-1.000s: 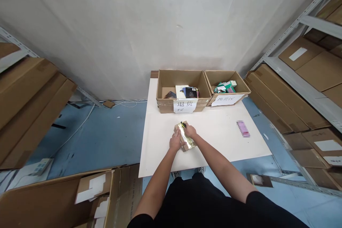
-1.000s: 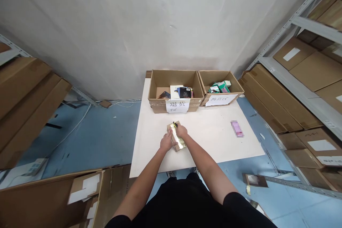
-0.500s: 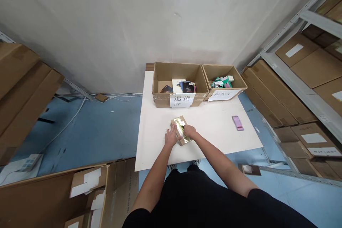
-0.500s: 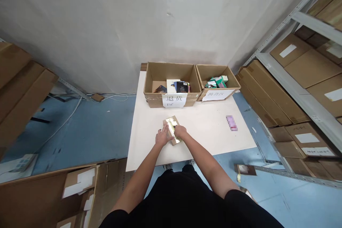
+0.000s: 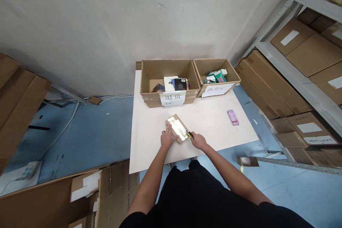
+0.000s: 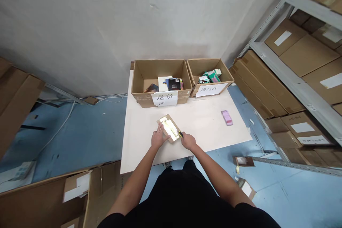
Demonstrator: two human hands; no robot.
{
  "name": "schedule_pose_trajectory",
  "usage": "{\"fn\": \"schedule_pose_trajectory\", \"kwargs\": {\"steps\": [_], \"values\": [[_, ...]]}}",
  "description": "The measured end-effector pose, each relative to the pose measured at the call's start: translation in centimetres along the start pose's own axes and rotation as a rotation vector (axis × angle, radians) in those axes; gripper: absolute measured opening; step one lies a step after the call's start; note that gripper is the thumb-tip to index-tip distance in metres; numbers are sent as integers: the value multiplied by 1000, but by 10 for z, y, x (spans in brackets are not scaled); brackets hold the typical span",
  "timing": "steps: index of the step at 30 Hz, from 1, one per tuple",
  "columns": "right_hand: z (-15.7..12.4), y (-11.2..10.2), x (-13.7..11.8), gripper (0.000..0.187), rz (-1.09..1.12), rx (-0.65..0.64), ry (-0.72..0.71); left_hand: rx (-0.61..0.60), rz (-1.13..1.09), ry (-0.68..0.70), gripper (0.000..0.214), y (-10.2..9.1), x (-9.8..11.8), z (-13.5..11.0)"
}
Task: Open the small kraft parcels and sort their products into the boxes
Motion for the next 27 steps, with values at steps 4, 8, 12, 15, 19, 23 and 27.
{"fn": "schedule_pose_trajectory", "kwargs": {"steps": [4, 8, 12, 15, 19, 23, 27], "values": [[22, -12, 6, 44, 88, 128, 106, 99, -17, -113, 96, 15, 35, -2], [56, -36, 15, 45, 229, 187, 202, 146, -45, -216, 88, 43, 76, -10], [83, -86, 41, 53, 331, 226, 178, 104, 16, -182, 78, 71, 120, -20], [91, -113, 63, 55, 325, 225, 95, 98, 99, -111, 63, 69, 141, -19], [89, -116, 98, 25, 486, 157, 22, 121, 118, -90, 39, 36, 135, 7], [82, -106, 126, 36, 613, -35, -15, 81, 80, -69, 49, 18, 116, 34], [80, -106, 127, 43, 628, -176, -104, 73, 87, -56, 71, 22, 106, 43]]}}
Point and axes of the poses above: each hand's wrist, its own z-axis towards the middle knuckle, its own y-axis out of the palm, x = y × z, the point moved 6 cm from there along z, towards the middle knuckle, and after that the axes turned 8 degrees about -x, right-handed, at the moved point
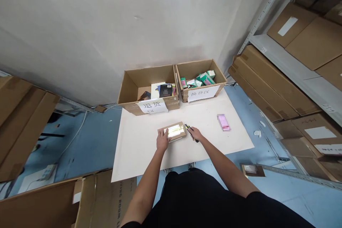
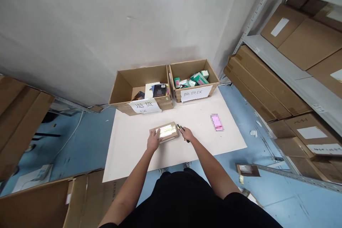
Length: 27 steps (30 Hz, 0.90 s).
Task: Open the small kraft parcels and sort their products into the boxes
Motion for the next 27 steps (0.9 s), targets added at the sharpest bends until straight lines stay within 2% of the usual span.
{"fn": "schedule_pose_trajectory", "kwargs": {"steps": [4, 8, 13, 19, 23, 27], "values": [[11, 3, -11, 46, -1, -75, -46, -20, 20, 13, 65, 6, -4, 1], [18, 3, -11, 45, -32, -75, -38, -4, 12, 25, 63, 8, -7, 2], [15, 1, -4, 43, -14, -70, -19, 27, 46, 23, 63, 13, -9, 2], [12, -3, -10, 42, -47, -162, -25, 24, 95, 17, 64, 15, -6, 1], [3, -6, -2, 37, -60, -221, 22, -33, 118, 28, 64, 13, -8, -1], [-10, 4, 16, 37, -42, -219, 52, -96, 137, 38, 66, 10, -8, -4]]}}
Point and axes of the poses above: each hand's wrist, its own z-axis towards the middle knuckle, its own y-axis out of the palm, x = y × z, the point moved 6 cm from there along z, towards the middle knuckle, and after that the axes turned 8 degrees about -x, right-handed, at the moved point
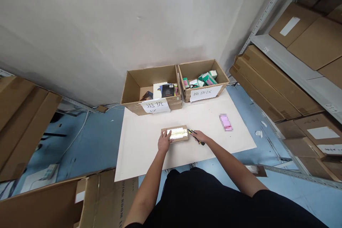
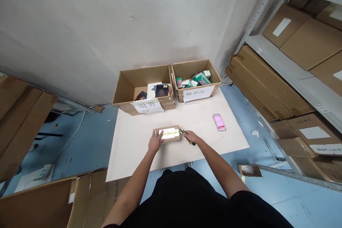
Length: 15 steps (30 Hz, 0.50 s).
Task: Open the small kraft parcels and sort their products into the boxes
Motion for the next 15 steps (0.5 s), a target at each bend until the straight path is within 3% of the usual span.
{"fn": "schedule_pose_trajectory", "kwargs": {"steps": [6, 10, 13, 15], "values": [[-15, 32, 32, 36, 91, 79, -19, -33, -19, -43, 67, -5, 5, -4], [-23, 36, 47, 39, 85, 92, -17, -49, -32, -63, 66, -14, 7, -8], [-19, 31, 44, 39, 151, 318, 25, -39, -8, -92, 64, -17, 15, -14], [-10, 35, 34, 38, 205, 450, 64, 30, 35, -121, 64, -17, 25, -20]]}}
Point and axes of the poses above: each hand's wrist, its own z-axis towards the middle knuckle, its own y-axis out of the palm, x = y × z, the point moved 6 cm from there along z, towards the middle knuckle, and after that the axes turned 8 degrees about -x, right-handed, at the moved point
